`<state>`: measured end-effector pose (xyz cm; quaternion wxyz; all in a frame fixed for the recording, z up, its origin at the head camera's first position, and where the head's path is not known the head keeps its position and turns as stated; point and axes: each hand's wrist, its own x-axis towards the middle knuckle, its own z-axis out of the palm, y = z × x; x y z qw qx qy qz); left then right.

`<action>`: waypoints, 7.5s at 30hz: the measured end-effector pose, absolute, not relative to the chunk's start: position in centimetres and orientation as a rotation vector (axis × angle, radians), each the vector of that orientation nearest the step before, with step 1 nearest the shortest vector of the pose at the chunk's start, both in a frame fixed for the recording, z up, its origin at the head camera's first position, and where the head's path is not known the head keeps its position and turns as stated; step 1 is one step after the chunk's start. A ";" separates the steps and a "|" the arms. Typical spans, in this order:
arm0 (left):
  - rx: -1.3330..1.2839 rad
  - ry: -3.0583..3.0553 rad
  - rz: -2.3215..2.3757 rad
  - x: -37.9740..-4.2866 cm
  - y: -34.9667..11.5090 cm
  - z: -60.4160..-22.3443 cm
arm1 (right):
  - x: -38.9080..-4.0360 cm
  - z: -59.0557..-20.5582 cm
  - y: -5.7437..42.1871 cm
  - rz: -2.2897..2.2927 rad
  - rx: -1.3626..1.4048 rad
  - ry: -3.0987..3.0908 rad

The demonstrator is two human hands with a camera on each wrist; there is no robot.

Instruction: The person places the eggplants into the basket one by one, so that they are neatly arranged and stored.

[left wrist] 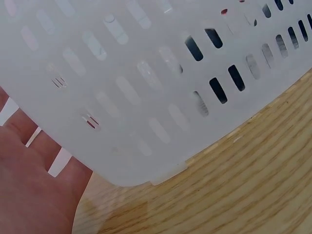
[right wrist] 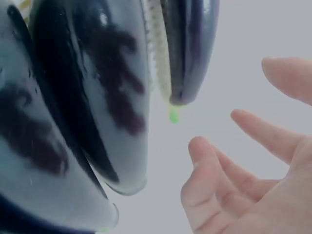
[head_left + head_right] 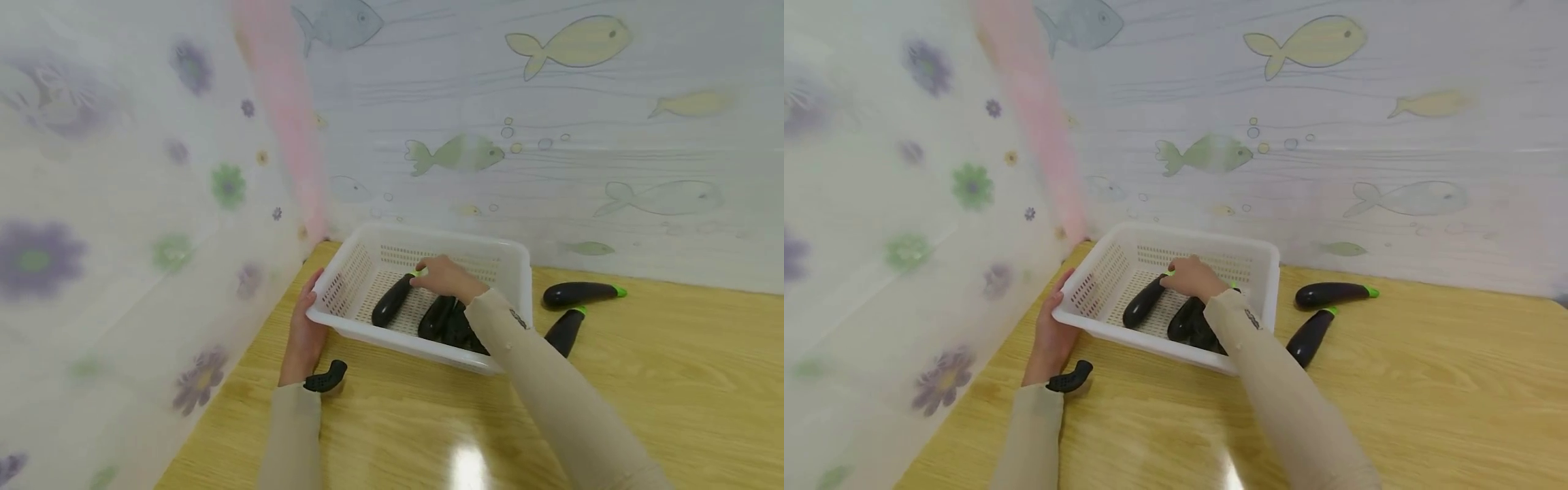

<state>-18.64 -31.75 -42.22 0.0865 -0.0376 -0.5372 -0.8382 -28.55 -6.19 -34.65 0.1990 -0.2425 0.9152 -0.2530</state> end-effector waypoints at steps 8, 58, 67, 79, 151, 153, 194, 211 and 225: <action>-0.121 -1.599 -2.502 -18.9 -31.7 -42.1 | -28.4 -32.4 -4.5 -0.821 -0.710 2.571; -0.112 -1.528 -2.542 -18.4 -32.2 -42.5 | -20.4 -33.9 10.7 -1.846 -0.514 2.544; -0.152 -1.530 -2.535 -18.7 -32.3 -42.0 | -21.0 -35.1 11.9 -1.811 -0.406 2.617; -0.187 -1.502 -2.570 -18.7 -32.9 -42.0 | -22.1 -36.7 12.6 -1.581 -0.304 2.705; -0.253 -1.439 -2.588 -18.7 -33.3 -42.3 | -23.6 -40.4 15.5 -0.912 -0.175 2.633; -0.237 -1.447 -2.589 -18.6 -33.3 -42.2 | -23.6 -40.3 15.6 -0.926 -0.163 2.629; -0.209 -1.482 -2.580 -18.6 -33.2 -42.2 | -23.9 -40.1 15.0 -0.949 -0.198 2.687; -0.211 -1.482 -2.586 -18.7 -33.1 -42.0 | -23.7 -39.3 15.1 -1.171 -0.072 2.599; -0.241 -1.485 -2.588 -18.8 -33.2 -42.1 | -23.5 -39.0 15.2 -1.278 -0.078 2.625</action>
